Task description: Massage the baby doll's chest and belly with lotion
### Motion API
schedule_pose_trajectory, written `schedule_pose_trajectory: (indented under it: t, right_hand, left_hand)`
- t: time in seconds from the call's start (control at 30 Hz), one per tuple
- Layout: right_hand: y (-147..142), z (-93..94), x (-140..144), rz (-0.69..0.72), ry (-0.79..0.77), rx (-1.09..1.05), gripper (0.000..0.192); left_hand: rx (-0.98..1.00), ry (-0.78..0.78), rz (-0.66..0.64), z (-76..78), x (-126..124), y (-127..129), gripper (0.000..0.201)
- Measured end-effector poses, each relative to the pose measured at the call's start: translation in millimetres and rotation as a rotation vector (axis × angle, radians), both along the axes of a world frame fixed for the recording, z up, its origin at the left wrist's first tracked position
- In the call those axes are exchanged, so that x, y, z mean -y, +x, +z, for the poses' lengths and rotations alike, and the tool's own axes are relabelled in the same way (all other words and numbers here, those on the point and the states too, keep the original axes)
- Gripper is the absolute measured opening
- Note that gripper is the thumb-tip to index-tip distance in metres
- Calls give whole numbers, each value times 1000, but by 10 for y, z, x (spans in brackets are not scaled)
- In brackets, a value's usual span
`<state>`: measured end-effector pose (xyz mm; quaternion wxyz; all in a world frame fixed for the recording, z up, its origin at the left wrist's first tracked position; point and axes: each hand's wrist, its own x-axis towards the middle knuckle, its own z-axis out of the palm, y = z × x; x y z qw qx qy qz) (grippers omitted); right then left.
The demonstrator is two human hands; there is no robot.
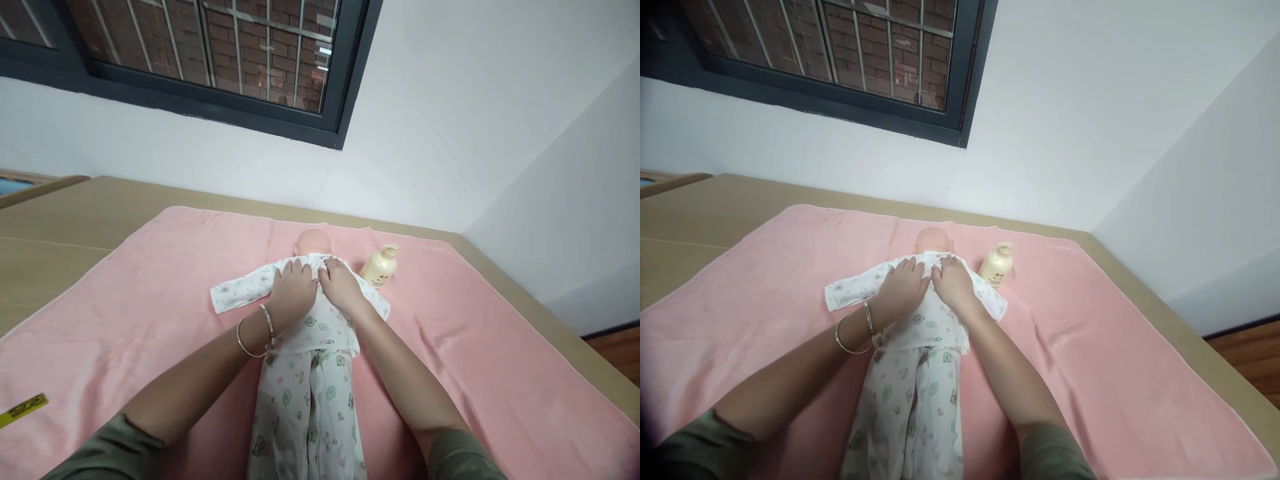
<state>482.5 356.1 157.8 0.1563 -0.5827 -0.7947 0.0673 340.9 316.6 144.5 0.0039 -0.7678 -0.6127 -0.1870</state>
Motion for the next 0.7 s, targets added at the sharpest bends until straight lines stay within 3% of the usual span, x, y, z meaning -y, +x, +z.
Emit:
schedule_pose_trajectory:
  t: [0.33,0.57,0.7]
  right_hand:
    - [-179,97,352,25,62,191,38]
    - [-23,40,50,7,19,4,33]
    - [29,24,-37,52,15,-20,32]
  left_hand:
    - [165,-163,-74,-5,-395,-281,41]
    - [-47,25,-76,-36,-190,-125,42]
    - [-62,108,-121,-71,-138,-77,39]
